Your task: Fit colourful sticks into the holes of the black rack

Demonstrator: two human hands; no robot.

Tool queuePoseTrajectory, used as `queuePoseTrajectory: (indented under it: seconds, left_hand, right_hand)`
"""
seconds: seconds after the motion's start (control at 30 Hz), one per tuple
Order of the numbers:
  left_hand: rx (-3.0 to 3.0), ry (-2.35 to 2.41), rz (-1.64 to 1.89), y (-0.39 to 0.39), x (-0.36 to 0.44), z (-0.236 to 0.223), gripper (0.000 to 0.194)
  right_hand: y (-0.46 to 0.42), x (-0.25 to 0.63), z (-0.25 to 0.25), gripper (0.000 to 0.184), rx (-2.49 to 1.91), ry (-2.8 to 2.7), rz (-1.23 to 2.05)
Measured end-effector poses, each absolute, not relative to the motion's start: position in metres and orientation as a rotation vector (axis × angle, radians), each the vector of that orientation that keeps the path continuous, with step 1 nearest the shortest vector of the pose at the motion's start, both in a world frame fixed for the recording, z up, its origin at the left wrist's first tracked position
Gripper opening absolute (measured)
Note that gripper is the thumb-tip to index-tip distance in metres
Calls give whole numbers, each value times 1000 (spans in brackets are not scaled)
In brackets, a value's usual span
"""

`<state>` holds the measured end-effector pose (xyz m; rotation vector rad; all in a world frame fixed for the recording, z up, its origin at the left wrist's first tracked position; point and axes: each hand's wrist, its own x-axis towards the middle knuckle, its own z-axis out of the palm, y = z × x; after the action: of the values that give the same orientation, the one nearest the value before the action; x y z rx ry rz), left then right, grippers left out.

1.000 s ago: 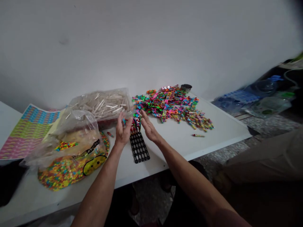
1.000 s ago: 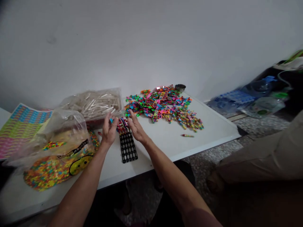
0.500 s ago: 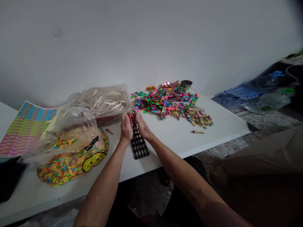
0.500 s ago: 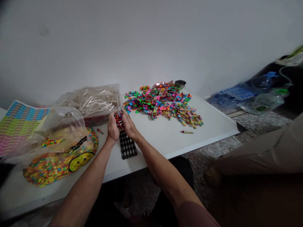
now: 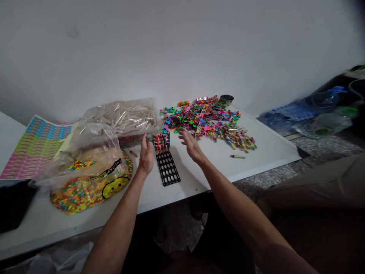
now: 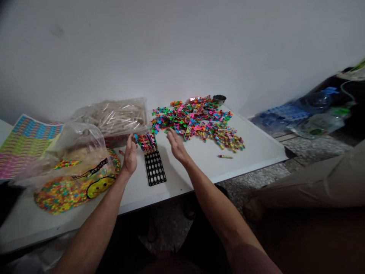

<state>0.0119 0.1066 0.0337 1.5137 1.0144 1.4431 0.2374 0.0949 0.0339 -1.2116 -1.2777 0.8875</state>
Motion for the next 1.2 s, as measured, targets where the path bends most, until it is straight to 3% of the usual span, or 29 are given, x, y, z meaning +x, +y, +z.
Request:
queuePoseTrajectory:
  seconds: [0.13,0.3,0.43,0.67,0.87,0.97,1.2]
  left_hand:
    - [1816,1374,1262,54,-14,11,67]
    - [2067,1432,1081,10,-27,-16,53]
    - [2053,1479,1128,5,-27,-23,43]
    - [1958,1466,1279,8,-29,-20,29]
    - [1894,1489,1316,3,-32,-19,28]
    - [2013,1667,1145,16,-36,-4,29]
    - [2266,2169,236,97,-40,64,33]
  right_hand:
    - [51,325,12,59,-1595,-1382,406]
    - [-8,433,-7,39,-2182,-1645,-25]
    - [-22,467,-18,26,-2221,-1850,15]
    - [-1,411,-31,39,-1899,-1815,-71]
    - [6,324,-21,50,-1665,-1422,326]
    - [4,301,-22,50,-1667,-1400,333]
    - [10,305,-28,46,-1620,-1274,410]
